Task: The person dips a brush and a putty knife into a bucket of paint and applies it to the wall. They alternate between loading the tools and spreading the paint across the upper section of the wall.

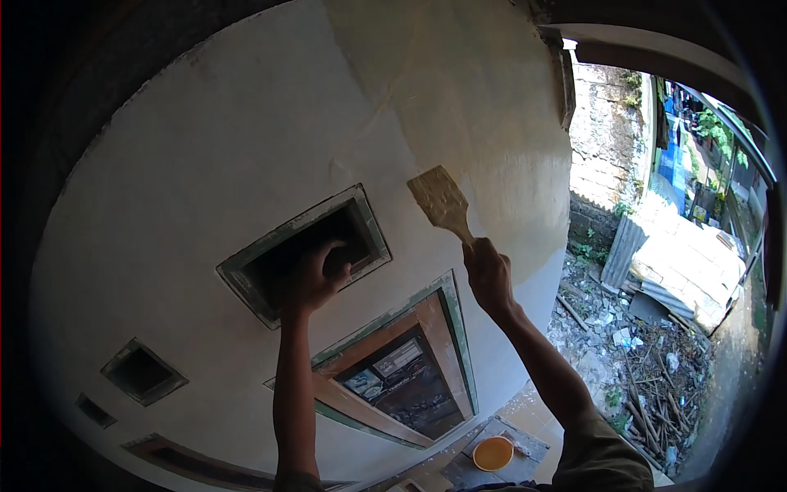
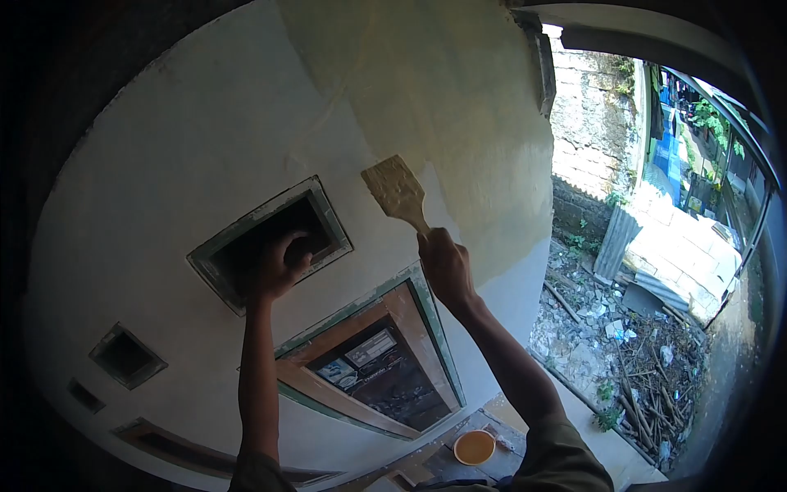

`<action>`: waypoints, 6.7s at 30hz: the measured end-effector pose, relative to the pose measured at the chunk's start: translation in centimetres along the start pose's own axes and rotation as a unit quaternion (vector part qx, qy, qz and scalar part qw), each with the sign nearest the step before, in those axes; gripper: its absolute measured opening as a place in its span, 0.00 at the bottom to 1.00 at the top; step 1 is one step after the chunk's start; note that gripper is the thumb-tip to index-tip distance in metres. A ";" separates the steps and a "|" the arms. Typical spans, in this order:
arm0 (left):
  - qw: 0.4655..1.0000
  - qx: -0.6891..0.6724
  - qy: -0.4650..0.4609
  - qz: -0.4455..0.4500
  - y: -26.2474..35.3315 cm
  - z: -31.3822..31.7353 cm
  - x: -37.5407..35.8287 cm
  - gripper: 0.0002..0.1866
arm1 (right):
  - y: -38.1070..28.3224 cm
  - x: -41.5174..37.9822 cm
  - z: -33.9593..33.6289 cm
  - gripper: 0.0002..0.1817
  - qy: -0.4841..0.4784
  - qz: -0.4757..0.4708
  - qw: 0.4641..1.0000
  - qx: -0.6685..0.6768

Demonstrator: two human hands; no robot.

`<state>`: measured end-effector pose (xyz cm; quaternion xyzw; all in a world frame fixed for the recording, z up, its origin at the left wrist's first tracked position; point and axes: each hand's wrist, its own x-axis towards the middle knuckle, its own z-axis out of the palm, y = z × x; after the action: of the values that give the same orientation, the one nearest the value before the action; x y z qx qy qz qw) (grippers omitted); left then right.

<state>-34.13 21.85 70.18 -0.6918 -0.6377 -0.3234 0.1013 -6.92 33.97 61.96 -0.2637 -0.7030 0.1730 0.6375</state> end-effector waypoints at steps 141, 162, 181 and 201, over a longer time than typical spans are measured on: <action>0.972 0.173 0.093 -0.130 1.3 2.3 0.9 0.15 | 3.2 27.7 -10.2 0.13 0.140 -0.180 0.969 -0.093; 0.963 0.202 0.071 -0.166 2.4 2.4 1.0 0.20 | 6.6 26.4 -7.5 0.17 0.097 -0.103 0.989 -0.029; 0.953 0.206 0.001 -0.221 1.1 2.6 1.1 0.28 | 6.1 27.5 -7.7 0.08 0.097 -0.186 0.970 -0.125; 0.954 0.190 0.008 -0.233 1.4 2.6 1.1 0.28 | 8.4 24.1 -8.8 0.13 0.052 -0.047 0.995 -0.073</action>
<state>-32.04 23.94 69.18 -0.4892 -0.8299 -0.2165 0.1580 1.85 54.15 77.63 -0.2847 -0.6912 0.0769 0.6598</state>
